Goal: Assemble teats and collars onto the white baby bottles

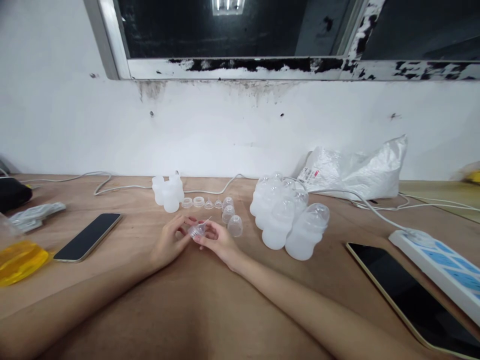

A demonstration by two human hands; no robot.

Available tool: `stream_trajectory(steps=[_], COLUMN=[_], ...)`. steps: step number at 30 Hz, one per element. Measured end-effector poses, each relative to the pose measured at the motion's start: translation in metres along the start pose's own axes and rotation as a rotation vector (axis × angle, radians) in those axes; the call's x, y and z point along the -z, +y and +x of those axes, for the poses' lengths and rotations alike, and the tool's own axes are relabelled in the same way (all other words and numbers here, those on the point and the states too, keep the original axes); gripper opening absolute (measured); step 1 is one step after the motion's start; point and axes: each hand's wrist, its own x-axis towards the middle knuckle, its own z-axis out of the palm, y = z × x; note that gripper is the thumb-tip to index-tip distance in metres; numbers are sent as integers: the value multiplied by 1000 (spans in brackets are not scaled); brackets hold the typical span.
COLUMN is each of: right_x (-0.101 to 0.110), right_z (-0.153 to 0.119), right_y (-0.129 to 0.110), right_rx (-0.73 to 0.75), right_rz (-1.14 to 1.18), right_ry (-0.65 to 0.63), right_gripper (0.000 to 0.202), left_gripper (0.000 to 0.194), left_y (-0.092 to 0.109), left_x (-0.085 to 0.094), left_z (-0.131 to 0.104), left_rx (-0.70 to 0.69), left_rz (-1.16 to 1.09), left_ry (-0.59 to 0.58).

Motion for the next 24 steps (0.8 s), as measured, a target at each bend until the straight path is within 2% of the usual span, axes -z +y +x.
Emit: stream_trajectory(steps=[2,4,5,6,8,10,12,14,17,21,24], right_x=[1,1,0,0,-1,-2,-1,-1,-1,-2,-1], right_z=[0,-1,-1,-1,-1,-1,-1,-2,-2,-2,-2], right_y=[0,-1,-1,-1,-2,-3,-3,-3,-4,-5,-5], right_rx=[-2,1,-1,-5,-22,-38,-48,-57,-65,-71,-73], right_rz=[7,4,2,0,-5,-10,-15,-18,-23,-31,-31], right_ry=[-6,-3,1,6,20,29,23,17,25,30,32], right_gripper=[35,33,33,33,36,38,40,41,42,43,44], left_gripper=[38,53,53,48,41,48,59,61,55,48,49], left_y=[1,-4,-10,-17,-37,-59,-78,-91,-99,-98,-98], left_x=[9,20,25,30,38,44,46,46,43,40,39], left_z=[2,8,12,17,27,35,38,39,39,39,39], left_rx=[-104,-181,-178,-144,24,231,395,456,465,452,455], left_rz=[3,24,47,76,136,156,152,142,127,117,126], left_ry=[-72,-57,23,151,406,498,469,434,399,358,346])
